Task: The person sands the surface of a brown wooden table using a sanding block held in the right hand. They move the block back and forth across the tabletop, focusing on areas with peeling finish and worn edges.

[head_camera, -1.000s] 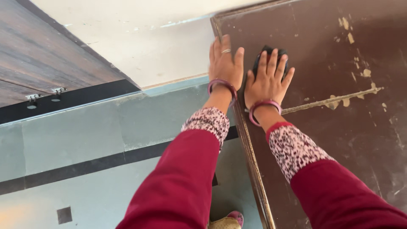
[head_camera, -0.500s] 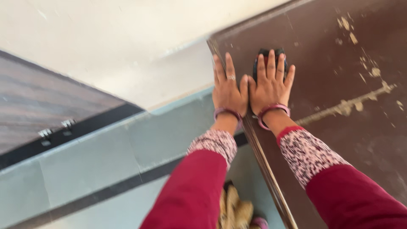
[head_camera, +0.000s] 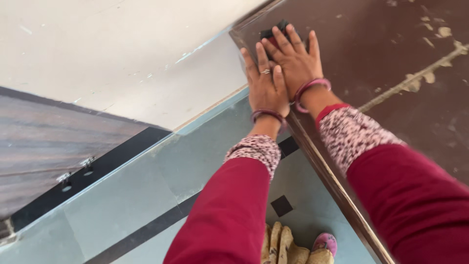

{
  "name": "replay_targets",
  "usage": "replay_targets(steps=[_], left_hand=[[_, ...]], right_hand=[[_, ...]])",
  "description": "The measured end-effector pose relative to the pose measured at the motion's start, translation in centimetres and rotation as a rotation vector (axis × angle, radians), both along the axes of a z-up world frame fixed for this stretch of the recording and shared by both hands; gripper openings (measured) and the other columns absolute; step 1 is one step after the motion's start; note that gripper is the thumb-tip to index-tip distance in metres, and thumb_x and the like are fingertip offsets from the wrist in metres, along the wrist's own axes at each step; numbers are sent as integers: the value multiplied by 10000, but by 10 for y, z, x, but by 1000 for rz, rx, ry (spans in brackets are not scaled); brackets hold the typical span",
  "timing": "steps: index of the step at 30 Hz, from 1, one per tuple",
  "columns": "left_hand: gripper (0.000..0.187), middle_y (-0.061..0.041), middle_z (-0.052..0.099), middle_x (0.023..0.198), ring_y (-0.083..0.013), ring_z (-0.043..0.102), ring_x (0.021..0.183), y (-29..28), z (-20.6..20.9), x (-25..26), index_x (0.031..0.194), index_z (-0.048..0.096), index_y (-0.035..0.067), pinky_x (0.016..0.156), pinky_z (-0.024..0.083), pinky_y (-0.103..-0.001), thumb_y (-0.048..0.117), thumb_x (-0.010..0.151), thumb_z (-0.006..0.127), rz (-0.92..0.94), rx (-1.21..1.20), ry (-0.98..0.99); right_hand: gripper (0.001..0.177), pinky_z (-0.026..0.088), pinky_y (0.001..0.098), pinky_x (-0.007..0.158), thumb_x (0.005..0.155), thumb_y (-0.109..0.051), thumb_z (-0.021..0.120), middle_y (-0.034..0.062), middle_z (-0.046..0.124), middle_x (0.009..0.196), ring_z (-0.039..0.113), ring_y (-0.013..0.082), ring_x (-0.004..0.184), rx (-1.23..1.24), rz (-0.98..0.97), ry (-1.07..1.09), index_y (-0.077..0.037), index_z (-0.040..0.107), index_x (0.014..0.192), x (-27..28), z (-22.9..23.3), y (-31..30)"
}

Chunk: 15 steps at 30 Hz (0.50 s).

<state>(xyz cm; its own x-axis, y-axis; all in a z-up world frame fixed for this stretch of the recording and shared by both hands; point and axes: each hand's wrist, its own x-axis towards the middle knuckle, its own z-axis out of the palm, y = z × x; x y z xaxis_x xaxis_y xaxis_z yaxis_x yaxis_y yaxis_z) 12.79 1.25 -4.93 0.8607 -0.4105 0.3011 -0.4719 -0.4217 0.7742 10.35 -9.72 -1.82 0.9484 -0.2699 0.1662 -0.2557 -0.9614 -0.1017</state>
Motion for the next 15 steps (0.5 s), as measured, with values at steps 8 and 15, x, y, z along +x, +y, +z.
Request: replay_targets(steps=[8,15], left_hand=[[713,-113,100,1685,-377,109,1547,22,41,11,1602,251,223,1171,207,-630,521,1000,490,-94,544,-43],[715,-67,238,1688,-282,117,1585,-4,78,-90,1563,357,238,1256,77,-639,557,955,555,-567,581,-266]], right_hand=[[621,59,623,1216,1012,-392,455,66,270,1679,154,288,1564,74,-187,8,-157,393,1583,-94,16,67],[650,27,572,1283,948,-412,475,0,299,1695,127,208,1619,227,-794,137,-200,424,1561,-223,30,69]])
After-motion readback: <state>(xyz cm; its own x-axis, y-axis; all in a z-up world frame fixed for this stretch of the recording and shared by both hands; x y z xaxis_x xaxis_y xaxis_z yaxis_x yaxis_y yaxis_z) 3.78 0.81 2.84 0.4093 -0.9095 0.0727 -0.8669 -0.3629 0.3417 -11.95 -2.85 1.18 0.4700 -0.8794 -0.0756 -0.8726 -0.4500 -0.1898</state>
